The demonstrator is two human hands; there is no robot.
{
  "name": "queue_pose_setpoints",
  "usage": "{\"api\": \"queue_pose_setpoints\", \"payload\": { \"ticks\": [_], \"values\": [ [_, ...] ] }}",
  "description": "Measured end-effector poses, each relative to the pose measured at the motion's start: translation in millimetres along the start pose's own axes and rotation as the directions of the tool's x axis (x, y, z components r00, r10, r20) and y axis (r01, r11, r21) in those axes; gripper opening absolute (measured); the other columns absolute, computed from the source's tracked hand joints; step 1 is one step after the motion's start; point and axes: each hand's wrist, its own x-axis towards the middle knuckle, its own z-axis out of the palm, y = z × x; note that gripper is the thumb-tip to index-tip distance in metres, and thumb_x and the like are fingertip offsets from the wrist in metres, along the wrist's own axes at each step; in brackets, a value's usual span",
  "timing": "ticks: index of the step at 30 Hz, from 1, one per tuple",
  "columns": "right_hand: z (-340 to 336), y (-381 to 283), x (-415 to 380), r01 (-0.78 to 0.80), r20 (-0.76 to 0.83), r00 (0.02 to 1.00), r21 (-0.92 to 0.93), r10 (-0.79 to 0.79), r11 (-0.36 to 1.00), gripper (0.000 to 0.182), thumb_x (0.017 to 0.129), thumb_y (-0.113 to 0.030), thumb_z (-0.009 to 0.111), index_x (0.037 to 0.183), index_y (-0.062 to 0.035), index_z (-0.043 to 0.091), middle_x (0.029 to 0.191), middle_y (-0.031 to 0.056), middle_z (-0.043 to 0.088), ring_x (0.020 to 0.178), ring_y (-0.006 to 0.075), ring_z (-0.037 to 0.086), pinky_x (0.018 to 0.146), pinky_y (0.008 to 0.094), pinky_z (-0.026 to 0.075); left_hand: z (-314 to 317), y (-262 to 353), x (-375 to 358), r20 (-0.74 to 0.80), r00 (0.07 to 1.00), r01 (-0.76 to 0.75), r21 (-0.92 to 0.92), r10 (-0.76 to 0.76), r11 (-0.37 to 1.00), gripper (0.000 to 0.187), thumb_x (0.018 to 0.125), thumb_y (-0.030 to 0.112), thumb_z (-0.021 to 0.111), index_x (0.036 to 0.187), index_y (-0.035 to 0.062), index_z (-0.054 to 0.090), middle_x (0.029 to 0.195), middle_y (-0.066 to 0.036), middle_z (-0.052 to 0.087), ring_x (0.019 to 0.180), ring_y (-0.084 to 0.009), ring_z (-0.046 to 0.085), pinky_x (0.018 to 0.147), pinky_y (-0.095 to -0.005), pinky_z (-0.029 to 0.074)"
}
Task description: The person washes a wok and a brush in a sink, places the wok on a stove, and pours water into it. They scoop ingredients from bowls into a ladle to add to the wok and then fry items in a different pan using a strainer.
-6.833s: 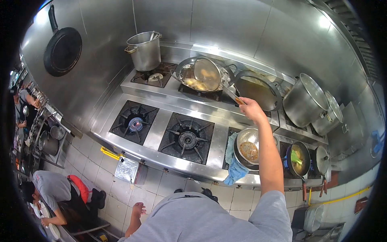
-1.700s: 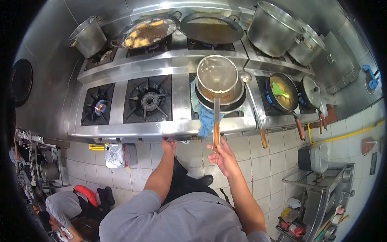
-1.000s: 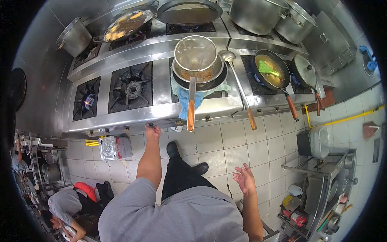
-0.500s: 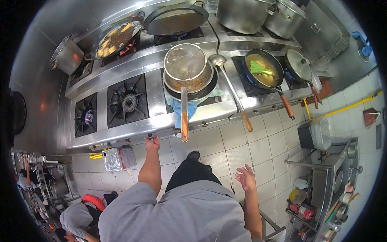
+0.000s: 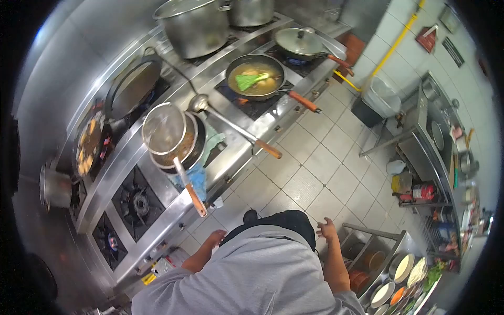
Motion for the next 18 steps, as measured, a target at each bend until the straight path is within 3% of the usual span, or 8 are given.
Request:
{"api": "queue_pose_setpoints", "payload": {
  "ticks": [1,2,3,5,6,11,15,18],
  "values": [
    [-9,17,1,-0.062,-0.011,0.998,-0.028,0.062,0.998,0.073,0.084,-0.021,0.063,0.145,-0.003,0.026,0.1,0.0162,0.064,0.067,0.0231,0.066,0.053,0.0321,0.052,6,4,11,0.137,0.982,-0.169,0.307,0.132,0.937,0.043,0.092,0.039,0.052,0.127,0.0131,0.054,0.104,-0.018,0.062,0.072,-0.0281,0.064,0.056,-0.0395,0.054],
    [-19,32,-1,-0.097,-0.017,0.995,-0.019,0.097,0.995,0.07,0.085,-0.021,0.063,0.143,-0.0026,0.029,0.099,0.0164,0.065,0.066,0.0233,0.065,0.052,0.033,0.052,9,-1,27,0.224,0.835,-0.549,0.407,0.503,0.73,0.043,0.091,0.04,0.054,0.118,0.0072,0.057,0.098,-0.015,0.063,0.07,-0.0276,0.065,0.057,-0.0378,0.055],
    [-30,45,0,-0.103,-0.02,0.994,0.0,0.103,0.995,0.07,0.085,-0.021,0.063,0.143,-0.0026,0.029,0.099,0.0164,0.065,0.066,0.0233,0.065,0.052,0.033,0.052,13,23,27,0.238,0.834,-0.551,0.418,0.498,0.722,0.043,0.091,0.04,0.054,0.118,0.0072,0.057,0.098,-0.015,0.063,0.07,-0.0276,0.065,0.057,-0.0378,0.055],
    [-51,68,6,-0.213,0.009,0.977,0.014,0.213,0.977,0.065,0.086,-0.02,0.062,0.141,-0.0022,0.033,0.1,0.0165,0.065,0.065,0.0234,0.065,0.051,0.034,0.051,30,82,33,0.034,0.999,-0.008,0.093,0.005,0.996,0.043,0.09,0.04,0.056,0.115,0.0055,0.057,0.097,-0.014,0.063,0.072,-0.0259,0.065,0.057,-0.036,0.054],
    [-60,77,10,-0.218,0.013,0.976,0.029,0.218,0.975,0.065,0.086,-0.02,0.062,0.141,-0.0022,0.033,0.1,0.0165,0.065,0.065,0.0234,0.065,0.051,0.034,0.051,37,106,36,-0.011,0.999,0.031,0.018,-0.031,0.999,0.041,0.089,0.04,0.056,0.112,0.0062,0.057,0.093,-0.012,0.063,0.069,-0.0245,0.063,0.055,-0.0344,0.052],
    [-109,92,52,-0.241,0.035,0.97,0.192,0.239,0.951,0.06,0.086,-0.019,0.062,0.139,-0.0022,0.038,0.098,0.0158,0.065,0.064,0.0229,0.065,0.05,0.0335,0.051,82,198,65,-0.031,0.999,-0.034,0.034,0.035,0.999,0.039,0.088,0.042,0.057,0.11,0.0086,0.056,0.088,-0.011,0.063,0.062,-0.0216,0.059,0.05,-0.0318,0.048],
    [-169,90,99,-0.135,0.019,0.991,0.294,0.135,0.946,0.055,0.086,-0.018,0.062,0.134,-0.0014,0.043,0.095,0.0155,0.066,0.062,0.0216,0.064,0.05,0.0334,0.051,132,249,99,0.002,0.995,0.095,0.222,-0.098,0.97,0.036,0.088,0.038,0.057,0.11,0.0098,0.057,0.088,-0.008,0.063,0.065,-0.0206,0.061,0.051,-0.0326,0.049],
    [-233,73,114,-0.165,0.027,0.986,0.292,0.165,0.942,0.056,0.089,-0.019,0.059,0.139,-0.0052,0.037,0.103,0.0156,0.065,0.066,0.0242,0.065,0.053,0.035,0.052,172,292,165,0.289,0.956,-0.239,0.65,0.057,0.722,0.034,0.089,0.035,0.056,0.107,0.0067,0.059,0.09,-0.008,0.064,0.069,-0.02,0.061,0.058,-0.0338,0.05]
  ]
}}
